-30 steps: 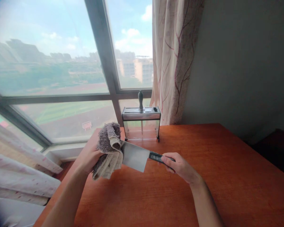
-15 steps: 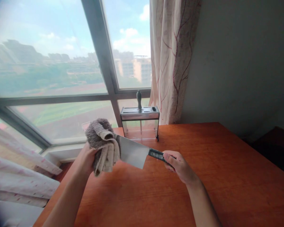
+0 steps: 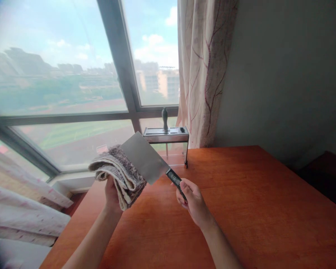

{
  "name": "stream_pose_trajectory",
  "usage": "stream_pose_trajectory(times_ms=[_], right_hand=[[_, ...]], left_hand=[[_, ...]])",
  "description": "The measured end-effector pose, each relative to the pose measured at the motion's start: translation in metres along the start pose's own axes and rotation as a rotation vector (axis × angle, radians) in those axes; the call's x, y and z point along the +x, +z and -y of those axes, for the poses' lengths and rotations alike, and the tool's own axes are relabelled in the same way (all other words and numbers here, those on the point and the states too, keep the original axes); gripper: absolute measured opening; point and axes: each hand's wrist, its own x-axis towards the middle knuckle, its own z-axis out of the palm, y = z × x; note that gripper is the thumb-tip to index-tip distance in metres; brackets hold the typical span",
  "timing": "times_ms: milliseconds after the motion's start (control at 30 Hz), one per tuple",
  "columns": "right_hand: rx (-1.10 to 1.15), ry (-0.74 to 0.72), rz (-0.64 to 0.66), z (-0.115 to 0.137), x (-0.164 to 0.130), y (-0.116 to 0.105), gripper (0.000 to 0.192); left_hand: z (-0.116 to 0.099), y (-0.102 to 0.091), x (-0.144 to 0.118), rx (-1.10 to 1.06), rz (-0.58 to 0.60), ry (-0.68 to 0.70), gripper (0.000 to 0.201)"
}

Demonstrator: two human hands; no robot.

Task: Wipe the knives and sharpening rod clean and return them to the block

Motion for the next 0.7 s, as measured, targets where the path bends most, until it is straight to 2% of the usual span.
stream_pose_trajectory(times_ms=[133, 267, 367, 433, 533, 700], right_hand=[[-0.139, 0.052, 0.083, -0.010, -0.002, 0.011, 0.034], [-0.257, 0.024, 0.062, -0.012, -0.003, 0.016, 0.034], [-0.321, 0.022, 0.069, -0.010, -0.002, 0.016, 0.035], [-0.346, 0.036, 0.080, -0.007, -0.003, 0.015, 0.036], [-0.355, 0.057, 0.110, -0.004, -0.004, 0.012, 0.037], [-0.348, 0.078, 0.135, -0.002, -0.007, 0.006, 0.036]], left_hand=[[0.015, 0.007, -0.010, 0.033, -0.034, -0.174, 0.021], [0.024, 0.019, -0.015, 0.077, -0.090, -0.174, 0.021], [0.022, 0.025, -0.014, 0.086, -0.116, -0.179, 0.022], [0.015, 0.027, -0.011, 0.071, -0.120, -0.147, 0.020], [0.000, 0.025, -0.005, 0.040, -0.152, -0.029, 0.017], [-0.020, 0.012, 0.010, 0.091, -0.175, 0.173, 0.017]])
